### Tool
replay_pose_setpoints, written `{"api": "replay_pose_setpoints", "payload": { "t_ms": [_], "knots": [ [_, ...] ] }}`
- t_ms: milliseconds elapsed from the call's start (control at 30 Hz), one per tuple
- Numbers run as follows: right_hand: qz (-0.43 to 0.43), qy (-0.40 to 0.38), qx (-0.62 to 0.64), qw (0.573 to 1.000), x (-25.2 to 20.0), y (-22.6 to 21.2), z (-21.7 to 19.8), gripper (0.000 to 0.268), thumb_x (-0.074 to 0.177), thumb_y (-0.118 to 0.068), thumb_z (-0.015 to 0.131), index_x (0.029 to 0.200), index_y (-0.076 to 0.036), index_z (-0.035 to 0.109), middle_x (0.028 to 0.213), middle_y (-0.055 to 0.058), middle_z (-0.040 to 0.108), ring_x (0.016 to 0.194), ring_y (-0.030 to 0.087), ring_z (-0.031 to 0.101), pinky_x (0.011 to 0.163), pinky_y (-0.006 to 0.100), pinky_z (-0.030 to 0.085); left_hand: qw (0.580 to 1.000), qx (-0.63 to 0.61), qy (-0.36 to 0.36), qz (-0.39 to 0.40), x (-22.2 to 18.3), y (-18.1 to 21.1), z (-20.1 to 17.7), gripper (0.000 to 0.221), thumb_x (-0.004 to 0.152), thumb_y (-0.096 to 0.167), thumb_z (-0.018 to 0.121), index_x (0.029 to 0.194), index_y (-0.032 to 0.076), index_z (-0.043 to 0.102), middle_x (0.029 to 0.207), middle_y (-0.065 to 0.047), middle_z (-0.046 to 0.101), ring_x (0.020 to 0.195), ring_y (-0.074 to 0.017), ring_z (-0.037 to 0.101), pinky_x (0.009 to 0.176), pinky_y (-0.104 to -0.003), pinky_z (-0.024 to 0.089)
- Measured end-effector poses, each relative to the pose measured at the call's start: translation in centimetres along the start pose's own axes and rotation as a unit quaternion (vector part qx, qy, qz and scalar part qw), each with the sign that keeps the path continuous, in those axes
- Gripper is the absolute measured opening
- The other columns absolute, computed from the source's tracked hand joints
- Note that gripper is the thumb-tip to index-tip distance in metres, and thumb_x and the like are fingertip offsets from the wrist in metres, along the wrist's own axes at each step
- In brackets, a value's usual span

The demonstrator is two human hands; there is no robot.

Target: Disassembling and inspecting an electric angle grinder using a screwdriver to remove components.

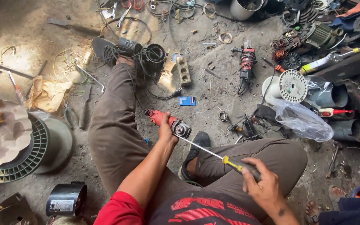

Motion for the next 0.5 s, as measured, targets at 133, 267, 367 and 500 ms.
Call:
{"api": "replay_pose_setpoints", "payload": {
  "t_ms": [133,267,367,500],
  "knots": [
    [0.109,-0.061,-0.045,0.991,0.4,-0.4,-0.1,0.069,0.091,-0.022,0.085,0.159,-0.024,0.070,0.089,0.007,0.093,0.066,0.022,0.081,0.070,0.037,0.063,1.000,0.009,-0.022,0.003,0.3,0.0,0.6,0.038,0.101,0.035,0.083,0.120,0.006,0.066,0.093,-0.009,0.069,0.068,-0.0204,0.069,0.056,-0.034,0.062],
    [0.003,-0.022,-0.003,1.000,0.6,-0.7,0.3,0.036,0.096,-0.014,0.082,0.131,-0.012,0.084,0.093,0.006,0.089,0.064,0.017,0.077,0.063,0.033,0.061,1.000,0.011,-0.011,0.002,-0.1,0.4,0.0,0.035,0.103,0.034,0.081,0.120,0.006,0.068,0.095,-0.009,0.070,0.069,-0.0200,0.069,0.058,-0.034,0.062],
    [0.037,-0.056,-0.001,0.998,0.7,1.5,0.5,0.054,0.094,-0.021,0.085,0.146,-0.016,0.072,0.107,0.006,0.086,0.084,0.020,0.077,0.076,0.038,0.061,1.000,0.008,-0.020,0.002,0.3,0.2,0.2,0.035,0.104,0.033,0.081,0.121,0.007,0.067,0.095,-0.010,0.070,0.068,-0.0208,0.069,0.058,-0.034,0.062],
    [-0.061,-0.017,0.049,0.997,-0.1,-0.2,0.5,0.041,0.091,-0.005,0.086,0.133,-0.005,0.083,0.110,0.007,0.087,0.071,0.016,0.092,0.063,0.028,0.073,1.000,0.024,0.000,0.008,0.0,0.3,0.3,0.038,0.102,0.034,0.084,0.119,0.004,0.066,0.092,-0.012,0.072,0.067,-0.0234,0.073,0.056,-0.036,0.065]
  ]
}}
Point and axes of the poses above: each hand's wrist, its own x-axis towards the middle knuckle, its own z-axis out of the palm, y = z × x, the point moved 7 cm from there along x, towards the middle knuckle
